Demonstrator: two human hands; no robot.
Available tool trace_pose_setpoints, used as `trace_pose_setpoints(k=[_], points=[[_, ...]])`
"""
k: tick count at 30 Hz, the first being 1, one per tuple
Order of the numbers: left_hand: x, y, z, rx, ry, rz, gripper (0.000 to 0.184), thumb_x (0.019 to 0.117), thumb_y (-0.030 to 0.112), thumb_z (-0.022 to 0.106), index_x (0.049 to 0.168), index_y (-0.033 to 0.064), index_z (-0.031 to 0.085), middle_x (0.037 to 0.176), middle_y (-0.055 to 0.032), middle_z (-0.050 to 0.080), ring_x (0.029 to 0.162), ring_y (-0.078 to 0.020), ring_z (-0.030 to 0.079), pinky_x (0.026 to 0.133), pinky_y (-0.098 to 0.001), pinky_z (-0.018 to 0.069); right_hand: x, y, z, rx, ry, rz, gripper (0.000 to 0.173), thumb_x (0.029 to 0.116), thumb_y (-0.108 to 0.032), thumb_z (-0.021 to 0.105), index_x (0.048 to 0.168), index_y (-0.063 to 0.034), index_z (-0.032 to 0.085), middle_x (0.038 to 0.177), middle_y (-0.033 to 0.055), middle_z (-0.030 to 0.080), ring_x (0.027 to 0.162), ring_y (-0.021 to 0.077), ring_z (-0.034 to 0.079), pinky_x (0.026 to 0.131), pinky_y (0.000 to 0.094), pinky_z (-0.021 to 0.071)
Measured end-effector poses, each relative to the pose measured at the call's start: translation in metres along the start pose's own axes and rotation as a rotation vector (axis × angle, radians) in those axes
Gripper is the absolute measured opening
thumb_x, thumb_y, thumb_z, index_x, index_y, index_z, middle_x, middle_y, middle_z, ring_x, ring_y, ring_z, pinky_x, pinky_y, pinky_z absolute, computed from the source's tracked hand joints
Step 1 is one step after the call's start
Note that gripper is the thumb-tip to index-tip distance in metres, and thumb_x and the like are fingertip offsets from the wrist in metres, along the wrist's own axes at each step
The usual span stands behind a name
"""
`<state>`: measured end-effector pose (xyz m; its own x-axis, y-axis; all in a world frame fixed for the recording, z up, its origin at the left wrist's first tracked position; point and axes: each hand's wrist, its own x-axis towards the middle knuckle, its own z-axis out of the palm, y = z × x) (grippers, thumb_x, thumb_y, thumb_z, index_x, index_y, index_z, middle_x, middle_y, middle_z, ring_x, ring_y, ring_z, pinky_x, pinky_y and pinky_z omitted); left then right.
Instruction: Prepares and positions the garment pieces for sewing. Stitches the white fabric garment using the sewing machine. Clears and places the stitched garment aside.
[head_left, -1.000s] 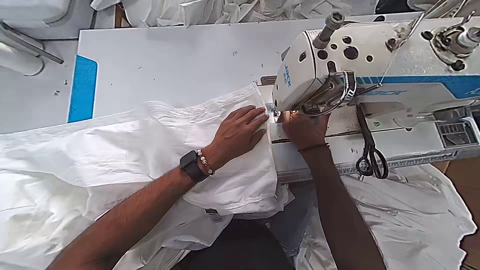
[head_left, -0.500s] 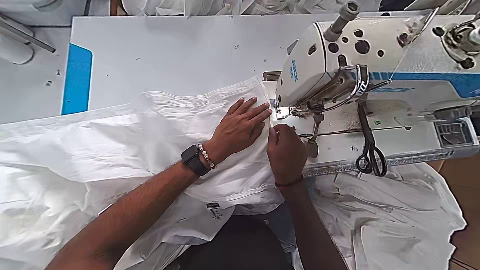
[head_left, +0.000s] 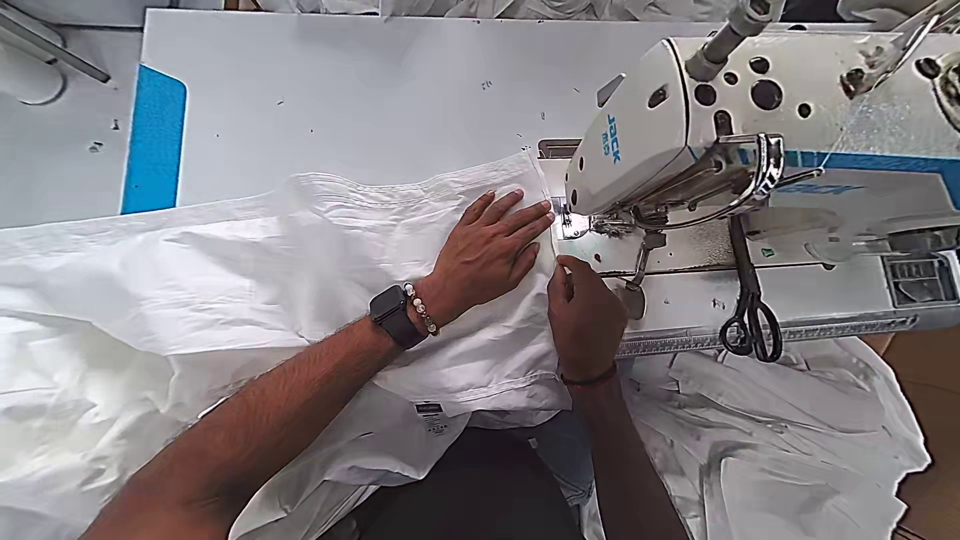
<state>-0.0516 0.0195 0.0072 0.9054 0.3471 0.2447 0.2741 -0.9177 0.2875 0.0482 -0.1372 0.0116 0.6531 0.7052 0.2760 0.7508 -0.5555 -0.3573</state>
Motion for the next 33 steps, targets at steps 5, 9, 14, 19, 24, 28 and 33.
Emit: trace_pose_setpoints(k=[5, 9, 14, 19, 24, 28, 33], points=[[0.011, 0.01, -0.005, 0.023, 0.056, -0.03, 0.038, 0.1062, 0.038, 0.048, 0.13, 0.021, 0.072, 0.143, 0.0046, 0.063, 0.141, -0.0257, 0.049, 0.116, -0.0527, 0.0341, -0.01, 0.001, 0.001, -0.098, 0.017, -0.079, 0.03, 0.1009, -0.022, 0.056, 0.12, -0.0148, 0.078, 0.083, 0.0035, 0.076, 0.063, 0.0197, 0.07, 0.048, 0.0378, 0.0516], [0.018, 0.007, 0.006, 0.079, 0.055, -0.073, 0.047, 0.104, 0.054, 0.046, 0.138, 0.0285, 0.066, 0.147, 0.0104, 0.059, 0.141, -0.0201, 0.048, 0.114, -0.0469, 0.0346, -0.017, 0.003, -0.004, -0.177, -0.021, -0.143, 0.035, 0.1004, -0.024, 0.054, 0.129, -0.0175, 0.074, 0.079, 0.002, 0.071, 0.063, 0.0185, 0.067, 0.048, 0.034, 0.0484], [0.017, 0.003, 0.005, 0.077, -0.01, -0.079, 0.06, 0.0996, 0.063, 0.046, 0.147, 0.0297, 0.058, 0.156, 0.0103, 0.051, 0.151, -0.022, 0.036, 0.123, -0.0499, 0.0252, -0.013, 0.014, -0.007, -0.192, -0.031, -0.197, 0.038, 0.1016, -0.029, 0.051, 0.13, -0.0192, 0.073, 0.078, 0.0016, 0.068, 0.073, 0.0212, 0.062, 0.063, 0.0372, 0.0435], [0.036, -0.003, 0.011, 0.084, -0.028, -0.054, 0.062, 0.0986, 0.067, 0.044, 0.142, 0.0275, 0.063, 0.155, 0.0083, 0.052, 0.152, -0.0232, 0.035, 0.124, -0.0504, 0.024, -0.002, 0.023, -0.007, -0.176, -0.034, -0.181, 0.039, 0.1002, -0.03, 0.053, 0.134, -0.0212, 0.071, 0.081, 0.001, 0.069, 0.077, 0.0213, 0.062, 0.068, 0.0395, 0.0439], [0.043, -0.003, 0.011, 0.061, -0.006, -0.014, 0.057, 0.0986, 0.064, 0.048, 0.133, 0.0238, 0.068, 0.149, 0.0044, 0.057, 0.15, -0.0257, 0.038, 0.124, -0.0508, 0.0238, -0.002, 0.029, 0.002, -0.123, 0.024, -0.166, 0.038, 0.0995, -0.028, 0.055, 0.133, -0.0197, 0.071, 0.078, 0.0016, 0.067, 0.071, 0.0206, 0.061, 0.063, 0.0379, 0.0455], [0.043, -0.002, 0.012, 0.056, -0.011, -0.031, 0.057, 0.0987, 0.064, 0.048, 0.135, 0.0239, 0.068, 0.15, 0.0045, 0.057, 0.15, -0.0259, 0.037, 0.124, -0.0514, 0.0234, -0.003, 0.032, 0.006, -0.073, 0.067, -0.157, 0.037, 0.0977, -0.028, 0.057, 0.131, -0.0211, 0.073, 0.075, 0.0008, 0.066, 0.068, 0.0191, 0.06, 0.062, 0.0373, 0.0446], [0.042, 0.0, 0.012, 0.065, -0.017, -0.044, 0.057, 0.0988, 0.064, 0.048, 0.134, 0.0244, 0.068, 0.151, 0.0047, 0.056, 0.151, -0.0259, 0.036, 0.124, -0.0516, 0.0222, -0.003, 0.031, 0.008, -0.061, 0.066, -0.15, 0.037, 0.0974, -0.027, 0.057, 0.13, -0.0205, 0.073, 0.074, 0.0008, 0.065, 0.067, 0.0194, 0.06, 0.06, 0.037, 0.0436]])
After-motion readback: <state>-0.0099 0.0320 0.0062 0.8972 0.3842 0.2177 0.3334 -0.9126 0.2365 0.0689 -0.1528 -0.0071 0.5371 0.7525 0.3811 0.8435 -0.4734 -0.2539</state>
